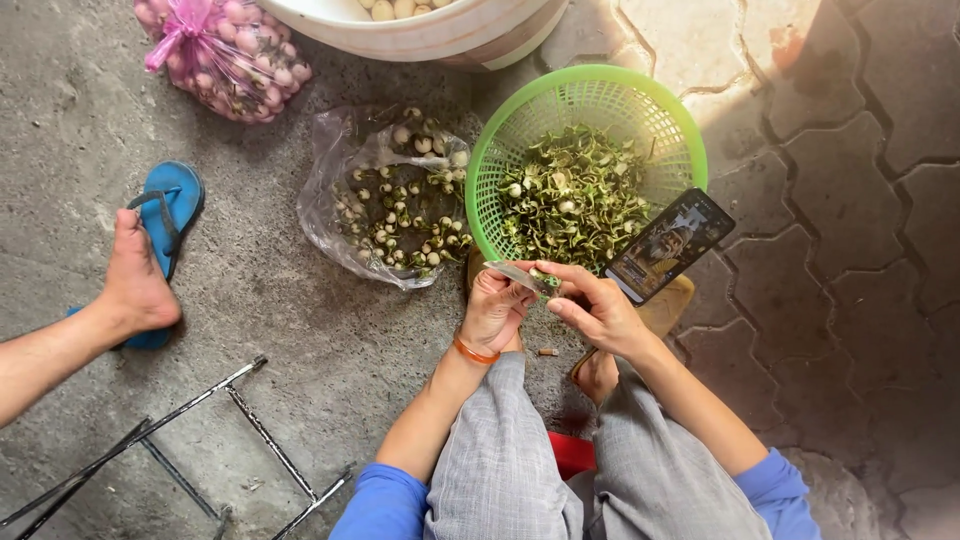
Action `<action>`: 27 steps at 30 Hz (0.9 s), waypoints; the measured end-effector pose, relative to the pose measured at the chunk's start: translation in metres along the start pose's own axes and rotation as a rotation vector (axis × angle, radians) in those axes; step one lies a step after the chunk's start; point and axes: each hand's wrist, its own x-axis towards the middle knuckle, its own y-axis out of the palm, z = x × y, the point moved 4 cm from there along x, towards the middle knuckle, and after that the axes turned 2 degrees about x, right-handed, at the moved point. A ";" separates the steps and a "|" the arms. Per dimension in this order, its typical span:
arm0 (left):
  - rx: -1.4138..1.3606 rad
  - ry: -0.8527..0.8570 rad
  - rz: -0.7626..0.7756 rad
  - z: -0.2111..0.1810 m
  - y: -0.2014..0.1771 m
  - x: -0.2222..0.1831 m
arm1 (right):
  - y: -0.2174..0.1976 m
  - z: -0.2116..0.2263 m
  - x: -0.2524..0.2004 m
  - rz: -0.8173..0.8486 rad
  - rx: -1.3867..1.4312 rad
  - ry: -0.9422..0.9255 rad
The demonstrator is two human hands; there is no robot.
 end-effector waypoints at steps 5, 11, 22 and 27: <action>-0.047 -0.079 0.052 0.014 0.000 -0.002 | 0.001 -0.044 -0.015 -0.059 0.319 0.059; -0.160 -0.171 0.076 0.004 0.011 0.000 | 0.015 -0.017 -0.008 0.085 0.670 0.183; 0.397 0.061 0.311 -0.071 0.010 0.061 | 0.001 -0.016 0.001 -0.219 0.888 0.343; 1.826 0.612 0.096 -0.049 -0.021 0.152 | 0.006 -0.032 -0.009 -0.269 0.809 0.415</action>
